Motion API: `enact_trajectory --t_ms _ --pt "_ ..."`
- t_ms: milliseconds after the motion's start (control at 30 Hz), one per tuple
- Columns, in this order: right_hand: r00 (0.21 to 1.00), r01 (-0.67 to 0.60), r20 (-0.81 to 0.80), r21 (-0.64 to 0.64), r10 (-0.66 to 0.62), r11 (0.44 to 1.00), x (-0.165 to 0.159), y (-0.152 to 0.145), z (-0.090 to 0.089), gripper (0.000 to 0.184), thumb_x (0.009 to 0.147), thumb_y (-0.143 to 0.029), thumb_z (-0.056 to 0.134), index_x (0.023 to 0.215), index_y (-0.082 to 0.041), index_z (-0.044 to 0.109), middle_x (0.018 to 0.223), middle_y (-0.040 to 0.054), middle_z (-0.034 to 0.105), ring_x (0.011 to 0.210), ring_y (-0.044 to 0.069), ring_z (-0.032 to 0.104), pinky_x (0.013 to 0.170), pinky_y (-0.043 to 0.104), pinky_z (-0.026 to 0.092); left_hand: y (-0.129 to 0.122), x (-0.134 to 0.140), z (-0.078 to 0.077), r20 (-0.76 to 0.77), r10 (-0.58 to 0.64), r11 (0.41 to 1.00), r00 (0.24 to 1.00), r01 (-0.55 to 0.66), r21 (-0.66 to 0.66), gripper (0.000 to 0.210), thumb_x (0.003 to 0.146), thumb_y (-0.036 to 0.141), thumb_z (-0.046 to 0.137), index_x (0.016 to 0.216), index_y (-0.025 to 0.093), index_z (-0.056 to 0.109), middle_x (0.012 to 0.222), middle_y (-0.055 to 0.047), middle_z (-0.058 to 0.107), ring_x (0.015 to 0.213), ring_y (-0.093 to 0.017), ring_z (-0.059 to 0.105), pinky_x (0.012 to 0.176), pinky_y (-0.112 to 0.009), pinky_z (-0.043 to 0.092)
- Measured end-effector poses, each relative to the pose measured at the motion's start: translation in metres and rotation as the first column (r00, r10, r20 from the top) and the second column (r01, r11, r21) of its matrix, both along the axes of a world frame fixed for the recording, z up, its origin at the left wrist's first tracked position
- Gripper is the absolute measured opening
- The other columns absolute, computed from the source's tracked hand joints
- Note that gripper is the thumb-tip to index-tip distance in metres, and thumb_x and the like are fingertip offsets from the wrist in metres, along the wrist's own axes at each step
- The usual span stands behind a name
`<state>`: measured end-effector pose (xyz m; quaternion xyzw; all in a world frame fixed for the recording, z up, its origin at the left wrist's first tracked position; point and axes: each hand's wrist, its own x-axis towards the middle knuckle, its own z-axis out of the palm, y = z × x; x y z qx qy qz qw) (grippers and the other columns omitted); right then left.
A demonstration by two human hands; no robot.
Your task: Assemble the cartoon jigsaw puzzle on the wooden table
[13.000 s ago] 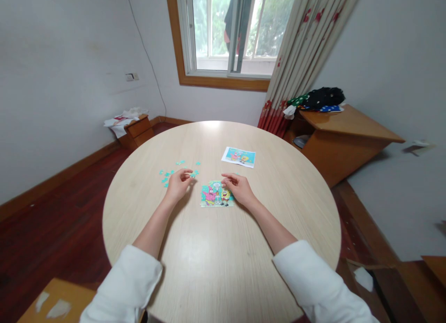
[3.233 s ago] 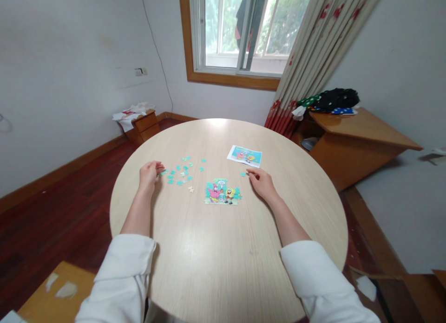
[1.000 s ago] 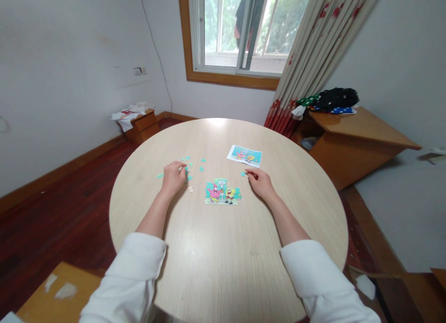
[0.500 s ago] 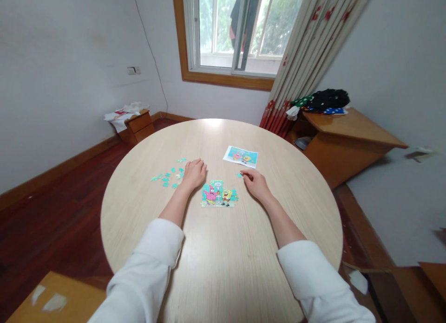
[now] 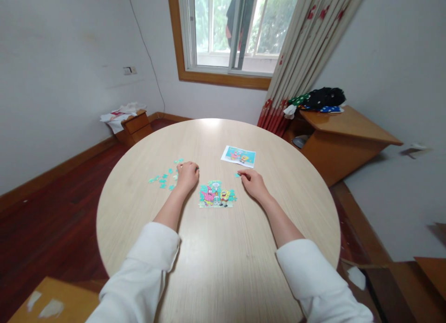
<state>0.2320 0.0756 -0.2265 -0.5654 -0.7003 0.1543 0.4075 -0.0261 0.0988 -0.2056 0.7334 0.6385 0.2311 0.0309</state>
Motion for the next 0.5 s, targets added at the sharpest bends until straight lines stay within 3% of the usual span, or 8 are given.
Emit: enact_trajectory --t_ms 200,500 --pt "1.0 0.001 0.002 0.02 -0.001 1.0 0.0 0.0 -0.001 0.026 0.076 -0.013 0.047 0.088 -0.019 0.07 0.094 0.0061 0.071 0.091 0.019 0.063 0.087 0.038 0.048 -0.003 -0.003 -0.002 0.055 0.06 0.998 0.997 -0.06 0.009 0.032 0.081 0.021 0.048 0.11 0.019 0.06 0.109 -0.014 0.062 0.107 -0.027 0.052 0.09 -0.043 0.029" --pt "1.0 -0.006 -0.006 0.01 0.006 1.0 0.0 0.002 -0.003 0.026 0.077 -0.013 0.047 0.087 -0.02 0.07 0.094 0.0057 0.071 0.088 0.018 0.063 0.086 0.037 0.049 -0.003 -0.011 -0.004 0.021 0.087 0.996 0.996 -0.087 -0.003 0.026 0.08 0.02 0.046 0.093 0.02 0.069 0.108 -0.013 0.061 0.107 -0.028 0.051 0.089 -0.046 0.029"
